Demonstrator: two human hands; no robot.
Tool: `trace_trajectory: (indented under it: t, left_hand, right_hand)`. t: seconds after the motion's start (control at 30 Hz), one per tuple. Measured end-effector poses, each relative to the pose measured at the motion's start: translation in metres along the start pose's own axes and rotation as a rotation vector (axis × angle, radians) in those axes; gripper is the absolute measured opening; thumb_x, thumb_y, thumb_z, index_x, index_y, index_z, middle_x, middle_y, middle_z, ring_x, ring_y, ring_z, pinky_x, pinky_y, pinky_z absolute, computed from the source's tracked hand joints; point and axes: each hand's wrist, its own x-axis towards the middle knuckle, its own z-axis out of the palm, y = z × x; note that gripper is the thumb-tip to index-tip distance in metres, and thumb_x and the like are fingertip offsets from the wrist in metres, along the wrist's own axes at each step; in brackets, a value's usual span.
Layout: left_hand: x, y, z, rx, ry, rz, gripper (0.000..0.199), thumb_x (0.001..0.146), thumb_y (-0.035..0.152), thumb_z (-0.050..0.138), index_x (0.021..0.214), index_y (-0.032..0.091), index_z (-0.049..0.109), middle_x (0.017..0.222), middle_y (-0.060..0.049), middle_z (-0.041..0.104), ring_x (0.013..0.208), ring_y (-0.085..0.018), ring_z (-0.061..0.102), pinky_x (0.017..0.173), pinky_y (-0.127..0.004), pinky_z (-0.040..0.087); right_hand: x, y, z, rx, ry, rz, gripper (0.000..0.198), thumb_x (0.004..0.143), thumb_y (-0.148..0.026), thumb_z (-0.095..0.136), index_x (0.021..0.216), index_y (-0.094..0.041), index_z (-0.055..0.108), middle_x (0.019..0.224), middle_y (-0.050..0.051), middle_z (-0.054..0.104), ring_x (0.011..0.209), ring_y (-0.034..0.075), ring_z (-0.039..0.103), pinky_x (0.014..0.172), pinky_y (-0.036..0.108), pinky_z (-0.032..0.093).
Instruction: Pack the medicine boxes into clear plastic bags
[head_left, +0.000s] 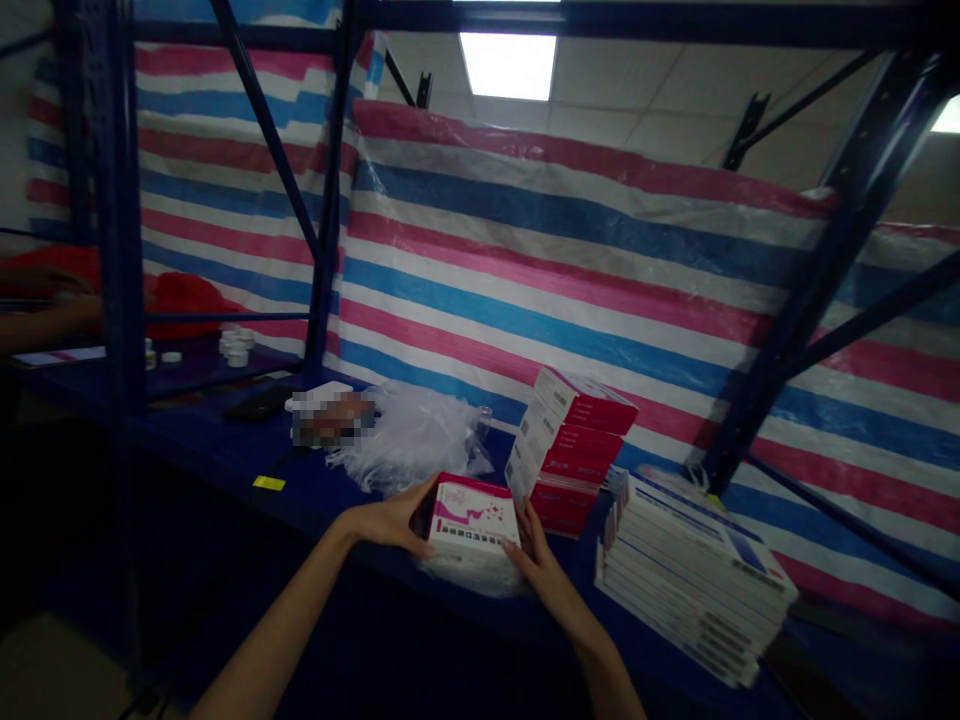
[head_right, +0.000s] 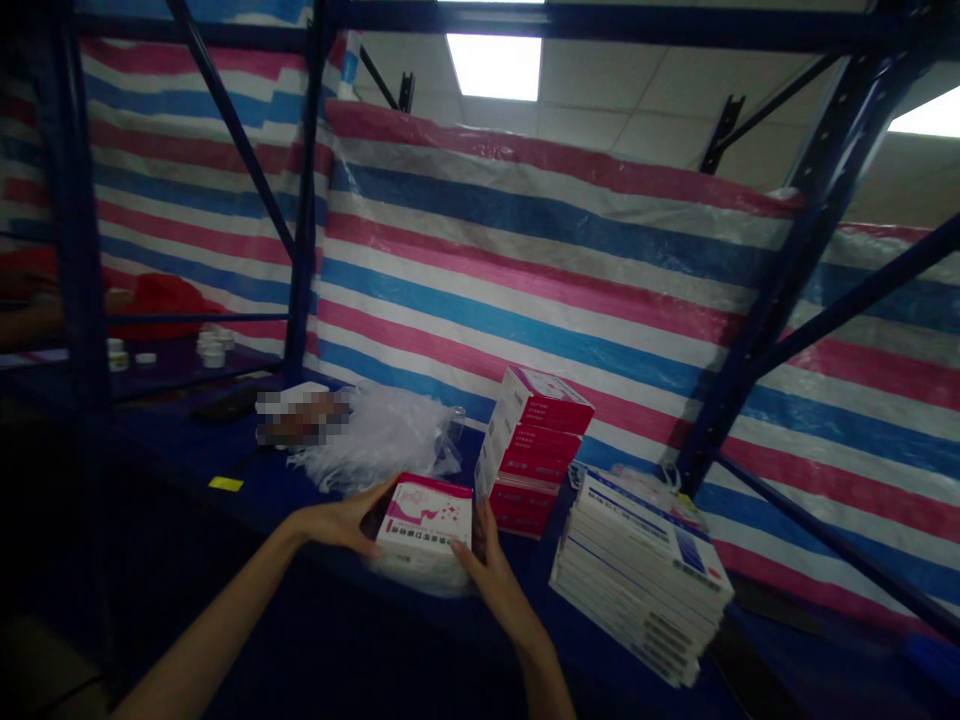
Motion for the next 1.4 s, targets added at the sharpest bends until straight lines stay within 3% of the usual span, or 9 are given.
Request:
trace_trajectory:
  t: [0.13, 0.33, 0.43, 0.53, 0.63, 0.73, 0.9, 1.17, 1.4]
  left_hand:
    - [0.000, 0.001, 0.002, 0.072, 0.006, -0.073, 0.122, 0.050, 0.047, 0.077, 0.141, 0.017, 0.000, 0.146, -0.014, 0.014, 0.132, -0.031, 0.017, 0.108, -0.042, 0.012]
    - [-0.005, -0.001, -0.002, -0.055, -0.027, -0.089, 0.120, 0.055, 0.047, 0.075, 0.140, 0.020, -0.005, 0.147, -0.012, 0.011, 0.133, -0.027, 0.016, 0.109, -0.042, 0.012]
    - [-0.009, 0.002, -0.009, -0.097, -0.057, -0.105, 0.103, 0.067, 0.048, 0.067, 0.141, 0.022, 0.000, 0.148, -0.009, 0.006, 0.135, -0.025, 0.011, 0.109, -0.042, 0.012]
    - [-0.009, 0.014, -0.016, -0.030, -0.059, -0.084, 0.085, 0.073, 0.044, 0.063, 0.140, 0.024, 0.015, 0.147, -0.006, 0.013, 0.134, -0.024, 0.014, 0.109, -0.040, 0.013]
    - [-0.003, 0.026, -0.017, 0.030, -0.049, -0.062, 0.083, 0.068, 0.040, 0.068, 0.137, 0.021, 0.026, 0.142, -0.009, 0.030, 0.129, -0.025, 0.030, 0.107, -0.039, 0.020]
    - [0.001, 0.034, -0.016, 0.078, -0.024, -0.085, 0.086, 0.064, 0.040, 0.070, 0.136, 0.021, 0.029, 0.139, -0.010, 0.035, 0.126, -0.026, 0.035, 0.106, -0.040, 0.023]
    - [-0.011, 0.042, -0.010, 0.139, 0.074, -0.104, 0.081, 0.068, 0.043, 0.066, 0.137, 0.024, 0.027, 0.140, -0.008, 0.033, 0.127, -0.025, 0.033, 0.107, -0.043, 0.021]
    - [-0.029, 0.021, 0.019, 0.032, 0.414, -0.191, 0.052, 0.089, 0.048, 0.031, 0.135, 0.024, 0.033, 0.143, -0.002, 0.029, 0.132, -0.018, 0.024, 0.111, -0.039, 0.015]
    - [0.000, 0.028, 0.019, 0.044, 0.384, -0.023, 0.047, 0.089, 0.046, 0.033, 0.128, 0.022, 0.044, 0.132, -0.004, 0.046, 0.123, -0.022, 0.039, 0.107, -0.041, 0.024]
  right_hand:
    - [-0.015, 0.007, 0.000, -0.085, -0.014, -0.070, 0.102, 0.071, -0.054, 0.060, 0.139, -0.027, -0.012, 0.147, 0.007, 0.008, 0.133, 0.020, 0.018, 0.109, 0.040, 0.018]
    - [-0.020, -0.016, -0.020, -0.146, -0.267, -0.035, 0.110, 0.069, -0.041, 0.067, 0.137, -0.024, -0.018, 0.147, 0.009, 0.006, 0.133, 0.020, 0.019, 0.108, 0.040, 0.017]
    - [-0.027, -0.040, -0.029, -0.304, -0.319, 0.006, 0.100, 0.071, -0.039, 0.065, 0.140, -0.026, -0.007, 0.147, 0.006, 0.010, 0.133, 0.019, 0.018, 0.109, 0.039, 0.015]
    - [-0.028, -0.070, -0.024, -0.570, -0.210, -0.005, 0.080, 0.077, -0.040, 0.058, 0.140, -0.027, 0.011, 0.146, 0.003, 0.018, 0.132, 0.018, 0.020, 0.110, 0.039, 0.014]
    - [-0.009, -0.099, -0.002, -0.837, -0.157, -0.139, 0.073, 0.077, -0.043, 0.057, 0.138, -0.029, 0.020, 0.143, 0.002, 0.025, 0.131, 0.019, 0.023, 0.109, 0.041, 0.013]
    - [0.027, -0.113, 0.021, -1.021, -0.387, -0.227, 0.092, 0.064, -0.055, 0.065, 0.139, -0.026, 0.019, 0.142, 0.008, 0.027, 0.131, 0.028, 0.021, 0.107, 0.051, 0.000]
    - [0.065, -0.104, 0.033, -1.077, -0.621, -0.130, 0.113, 0.057, -0.061, 0.065, 0.141, -0.015, 0.005, 0.142, 0.018, 0.024, 0.129, 0.034, 0.024, 0.104, 0.057, -0.003]
    - [0.057, -0.102, 0.022, -0.951, -0.428, -0.198, 0.116, 0.051, -0.054, 0.072, 0.141, -0.019, 0.008, 0.141, 0.015, 0.028, 0.127, 0.031, 0.029, 0.104, 0.049, 0.019]
    - [0.042, -0.125, 0.007, -0.536, -0.014, -0.385, 0.102, 0.058, -0.046, 0.072, 0.140, -0.023, 0.015, 0.143, 0.008, 0.025, 0.130, 0.022, 0.026, 0.108, 0.039, 0.021]
